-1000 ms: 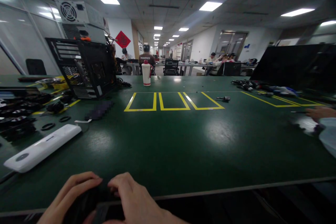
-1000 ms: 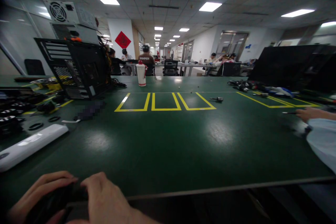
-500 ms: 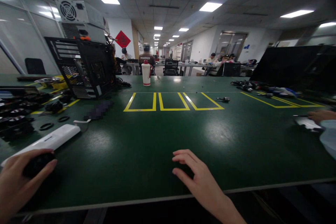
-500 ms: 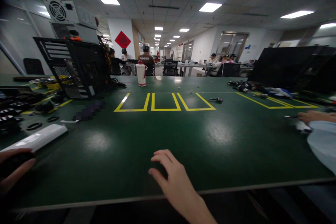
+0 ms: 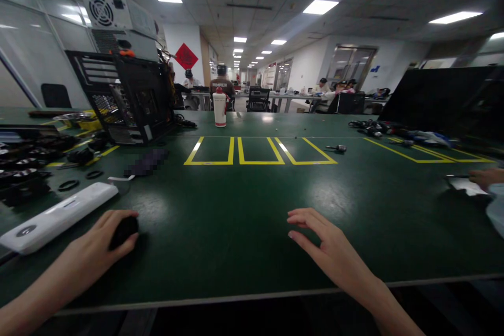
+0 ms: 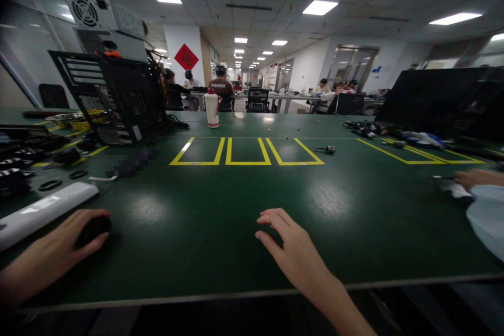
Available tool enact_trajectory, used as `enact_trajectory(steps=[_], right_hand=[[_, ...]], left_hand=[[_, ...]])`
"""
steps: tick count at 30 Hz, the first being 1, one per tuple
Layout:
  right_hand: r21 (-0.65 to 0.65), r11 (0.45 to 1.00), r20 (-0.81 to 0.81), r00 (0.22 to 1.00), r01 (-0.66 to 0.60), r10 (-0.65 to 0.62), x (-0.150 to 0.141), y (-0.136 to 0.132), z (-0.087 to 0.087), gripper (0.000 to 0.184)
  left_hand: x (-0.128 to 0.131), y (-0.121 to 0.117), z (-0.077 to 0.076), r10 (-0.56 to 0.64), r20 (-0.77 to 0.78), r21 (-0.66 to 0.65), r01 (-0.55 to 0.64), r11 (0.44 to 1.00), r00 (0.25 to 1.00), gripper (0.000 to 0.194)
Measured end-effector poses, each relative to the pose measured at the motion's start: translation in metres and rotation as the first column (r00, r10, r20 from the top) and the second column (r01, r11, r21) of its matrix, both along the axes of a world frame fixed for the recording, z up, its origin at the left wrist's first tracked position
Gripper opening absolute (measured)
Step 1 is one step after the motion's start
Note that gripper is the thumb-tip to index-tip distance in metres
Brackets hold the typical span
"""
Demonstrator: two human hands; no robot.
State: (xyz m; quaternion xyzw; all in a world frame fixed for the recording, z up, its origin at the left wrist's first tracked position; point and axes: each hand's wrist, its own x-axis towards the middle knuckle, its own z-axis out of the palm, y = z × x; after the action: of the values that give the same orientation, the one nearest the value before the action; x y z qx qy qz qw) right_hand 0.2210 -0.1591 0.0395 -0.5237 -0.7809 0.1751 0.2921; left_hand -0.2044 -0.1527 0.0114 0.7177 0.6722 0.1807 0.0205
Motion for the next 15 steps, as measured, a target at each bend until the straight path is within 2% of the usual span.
enact_trajectory(steps=[1,3,6,8,10,12,15], right_hand=[[0.014,0.998,0.02,0.998,-0.055,0.055,-0.007,0.005,0.007,0.017],[0.007,0.983,0.051,0.982,-0.182,0.182,-0.021,0.018,0.018,0.018],[-0.028,0.958,0.041,0.958,-0.284,0.285,-0.04,0.052,0.019,0.024],[-0.089,0.957,-0.049,0.961,-0.276,0.272,-0.05,0.082,0.011,0.031],[-0.185,0.954,-0.189,0.962,-0.234,0.199,-0.056,0.11,-0.001,0.038],[-0.266,0.939,-0.318,0.94,-0.216,0.126,-0.06,0.132,-0.011,0.038],[-0.354,0.897,-0.52,0.853,-0.263,0.044,-0.064,0.147,-0.019,0.036]], left_hand=[[0.023,0.009,0.005,-0.063,0.016,-0.055,0.063,0.996,0.998,0.033],[0.068,0.033,0.012,-0.193,0.04,-0.083,0.195,0.977,0.98,0.036],[0.126,0.075,0.015,-0.344,0.085,-0.06,0.35,0.935,0.935,0.034],[0.156,0.1,0.014,-0.372,0.077,-0.005,0.373,0.928,0.925,0.034],[0.179,0.118,0.013,-0.402,0.075,0.027,0.401,0.915,0.912,0.034],[0.194,0.128,0.011,-0.423,0.084,0.041,0.421,0.906,0.902,0.033],[0.205,0.133,0.01,-0.43,0.114,0.037,0.428,0.903,0.896,0.033]])
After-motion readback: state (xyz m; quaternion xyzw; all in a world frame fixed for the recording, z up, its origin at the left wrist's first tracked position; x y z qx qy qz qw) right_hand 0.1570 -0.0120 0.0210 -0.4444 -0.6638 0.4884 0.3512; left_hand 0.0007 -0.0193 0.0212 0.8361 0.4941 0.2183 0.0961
